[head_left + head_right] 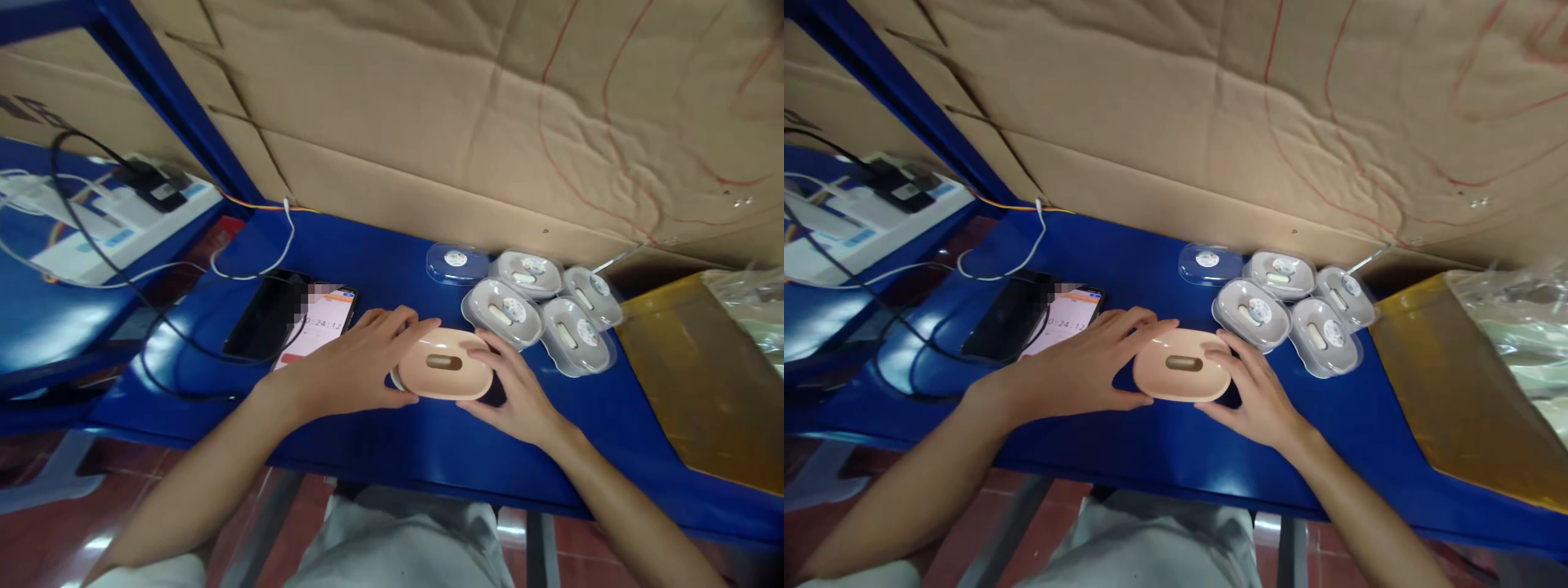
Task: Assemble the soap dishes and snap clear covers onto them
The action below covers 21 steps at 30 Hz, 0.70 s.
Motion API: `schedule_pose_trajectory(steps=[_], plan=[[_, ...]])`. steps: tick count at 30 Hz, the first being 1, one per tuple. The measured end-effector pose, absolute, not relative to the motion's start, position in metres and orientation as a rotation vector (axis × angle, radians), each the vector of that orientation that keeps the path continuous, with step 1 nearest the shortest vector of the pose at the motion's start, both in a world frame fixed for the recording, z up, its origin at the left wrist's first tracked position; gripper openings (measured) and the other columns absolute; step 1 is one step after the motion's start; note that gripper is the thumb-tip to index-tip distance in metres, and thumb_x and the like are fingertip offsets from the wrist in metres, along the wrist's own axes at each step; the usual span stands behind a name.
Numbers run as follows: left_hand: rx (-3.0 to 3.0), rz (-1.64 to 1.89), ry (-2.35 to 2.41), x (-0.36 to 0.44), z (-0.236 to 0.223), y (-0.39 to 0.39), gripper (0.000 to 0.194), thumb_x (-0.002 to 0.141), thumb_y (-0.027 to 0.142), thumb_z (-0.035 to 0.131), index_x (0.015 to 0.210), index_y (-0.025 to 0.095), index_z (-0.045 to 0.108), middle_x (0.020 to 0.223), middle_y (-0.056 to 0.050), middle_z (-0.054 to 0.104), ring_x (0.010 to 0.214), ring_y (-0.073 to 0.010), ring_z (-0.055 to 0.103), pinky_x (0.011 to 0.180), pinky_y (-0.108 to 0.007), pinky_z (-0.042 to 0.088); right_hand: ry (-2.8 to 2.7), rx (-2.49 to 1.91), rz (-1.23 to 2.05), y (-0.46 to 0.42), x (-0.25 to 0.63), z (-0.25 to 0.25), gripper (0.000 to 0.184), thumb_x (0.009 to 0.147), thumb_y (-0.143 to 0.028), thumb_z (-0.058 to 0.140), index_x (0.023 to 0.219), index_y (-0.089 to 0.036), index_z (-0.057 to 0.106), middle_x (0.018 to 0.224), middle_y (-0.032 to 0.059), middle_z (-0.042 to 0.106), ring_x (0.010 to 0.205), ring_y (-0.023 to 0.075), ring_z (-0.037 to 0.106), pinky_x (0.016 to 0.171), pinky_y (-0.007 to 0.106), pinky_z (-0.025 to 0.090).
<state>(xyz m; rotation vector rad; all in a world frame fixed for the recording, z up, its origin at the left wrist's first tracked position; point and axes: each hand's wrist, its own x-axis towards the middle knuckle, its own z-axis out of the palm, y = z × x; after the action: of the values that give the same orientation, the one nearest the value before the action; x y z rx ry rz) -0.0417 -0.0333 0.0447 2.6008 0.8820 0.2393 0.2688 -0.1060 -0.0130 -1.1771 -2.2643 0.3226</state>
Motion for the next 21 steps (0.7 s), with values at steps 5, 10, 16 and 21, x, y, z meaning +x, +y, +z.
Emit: schedule_pose_trajectory(steps=[5, 10, 16, 21], plan=[[2.697, 0.266, 0.863, -0.0405, 0.0374, -0.0321, 0.086, 0.089, 0.042, 0.088, 0.161, 0.018, 0.047, 0.144, -0.018, 0.060, 0.134, -0.0412, 0.059, 0.121, -0.060, 0.040, -2.284, -1.193, 0.345, -0.1077, 0.2675, -0.0166, 0.071, 0.099, -0.041, 0.080, 0.161, -0.029, 0.049, 0.167, 0.0184, 0.050, 0.155, 0.0372, 0.053, 0.122, 0.058, 0.053], [2.687, 0.235, 0.898, -0.0428, 0.0377, -0.0305, 0.083, 0.089, 0.047, 0.088, 0.157, 0.019, 0.050, 0.145, -0.017, 0.058, 0.130, -0.0399, 0.059, 0.119, -0.057, 0.043, -2.292, -1.186, 0.370, -0.1049, 0.2664, -0.0166, 0.075, 0.103, -0.040, 0.075, 0.169, -0.031, 0.040, 0.173, 0.0180, 0.045, 0.159, 0.0370, 0.048, 0.124, 0.060, 0.052], [2.588, 0.084, 1.006, -0.0465, 0.0380, -0.0332, 0.079, 0.089, 0.046, 0.085, 0.157, 0.026, 0.051, 0.148, -0.014, 0.055, 0.121, -0.0373, 0.064, 0.107, -0.052, 0.052, -2.357, -1.195, 0.342, -0.1061, 0.2637, -0.0143, 0.078, 0.104, -0.041, 0.074, 0.172, -0.033, 0.037, 0.177, 0.0147, 0.042, 0.160, 0.0373, 0.048, 0.124, 0.060, 0.052], [2.589, 0.026, 1.008, -0.0421, 0.0404, -0.0348, 0.084, 0.090, 0.049, 0.086, 0.160, 0.024, 0.048, 0.151, -0.015, 0.055, 0.123, -0.0405, 0.064, 0.110, -0.056, 0.051, -2.469, -1.155, 0.238, -0.1068, 0.2661, -0.0135, 0.071, 0.107, -0.037, 0.071, 0.171, -0.036, 0.040, 0.182, 0.0122, 0.033, 0.161, 0.0365, 0.046, 0.123, 0.060, 0.053]])
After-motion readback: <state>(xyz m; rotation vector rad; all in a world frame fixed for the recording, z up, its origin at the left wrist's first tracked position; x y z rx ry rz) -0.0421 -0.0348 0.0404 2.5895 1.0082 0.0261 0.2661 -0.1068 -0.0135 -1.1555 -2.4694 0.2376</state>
